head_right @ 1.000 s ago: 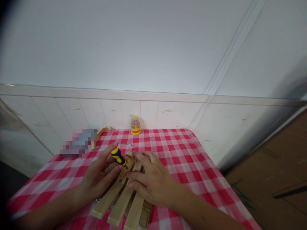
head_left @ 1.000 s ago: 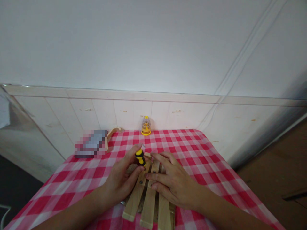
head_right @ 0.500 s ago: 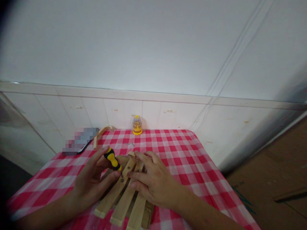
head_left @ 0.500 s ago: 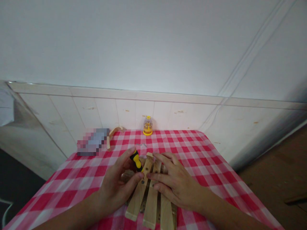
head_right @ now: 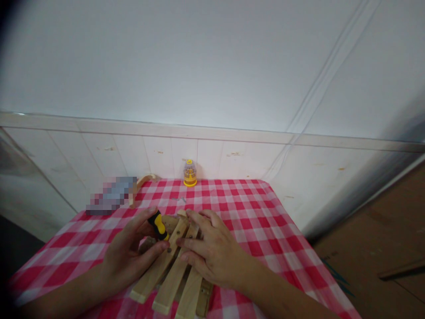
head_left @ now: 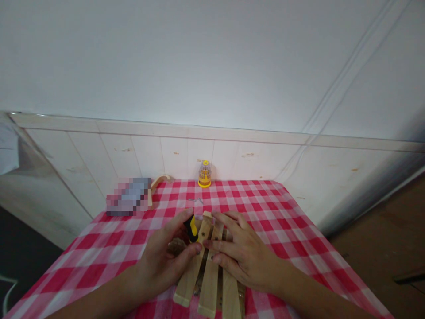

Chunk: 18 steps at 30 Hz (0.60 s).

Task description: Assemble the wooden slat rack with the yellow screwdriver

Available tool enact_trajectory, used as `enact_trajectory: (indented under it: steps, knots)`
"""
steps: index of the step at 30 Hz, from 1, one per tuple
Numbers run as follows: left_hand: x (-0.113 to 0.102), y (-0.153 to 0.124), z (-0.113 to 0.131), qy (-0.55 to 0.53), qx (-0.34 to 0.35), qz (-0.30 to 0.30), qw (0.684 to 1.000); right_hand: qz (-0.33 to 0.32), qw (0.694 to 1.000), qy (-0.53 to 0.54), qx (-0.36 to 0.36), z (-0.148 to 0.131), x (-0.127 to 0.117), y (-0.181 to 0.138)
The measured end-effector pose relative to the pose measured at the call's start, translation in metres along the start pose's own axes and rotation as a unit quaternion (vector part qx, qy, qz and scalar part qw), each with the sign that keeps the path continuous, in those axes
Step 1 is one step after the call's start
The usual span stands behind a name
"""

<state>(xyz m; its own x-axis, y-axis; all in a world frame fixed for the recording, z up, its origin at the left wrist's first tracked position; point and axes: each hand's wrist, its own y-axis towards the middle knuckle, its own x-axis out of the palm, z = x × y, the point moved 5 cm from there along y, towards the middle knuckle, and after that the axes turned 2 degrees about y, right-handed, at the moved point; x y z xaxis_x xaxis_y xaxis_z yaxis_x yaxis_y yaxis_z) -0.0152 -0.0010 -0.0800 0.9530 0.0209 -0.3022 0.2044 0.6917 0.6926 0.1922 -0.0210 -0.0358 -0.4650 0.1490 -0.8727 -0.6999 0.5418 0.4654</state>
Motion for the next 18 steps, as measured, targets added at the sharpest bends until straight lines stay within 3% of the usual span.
enact_trajectory:
  steps: [5, 11, 14, 18]
  knots:
    - [-0.001, 0.0, -0.002, 0.006, 0.04, -0.004, 0.999, 0.007, 1.0, -0.003, -0.002, -0.001, -0.001, 0.0]
    - [0.0, 0.021, 0.022, -0.018, 0.143, -0.044, 0.989, 0.001, 1.0, 0.005, -0.001, 0.0, 0.0, 0.0]
    - [0.001, 0.026, 0.025, -0.056, 0.129, -0.08, 0.987, -0.005, 1.0, 0.005, 0.003, 0.001, 0.001, 0.0]
    - [0.0, 0.02, 0.011, -0.048, 0.05, -0.093, 0.993, -0.013, 1.0, 0.0, 0.011, 0.002, 0.003, -0.001]
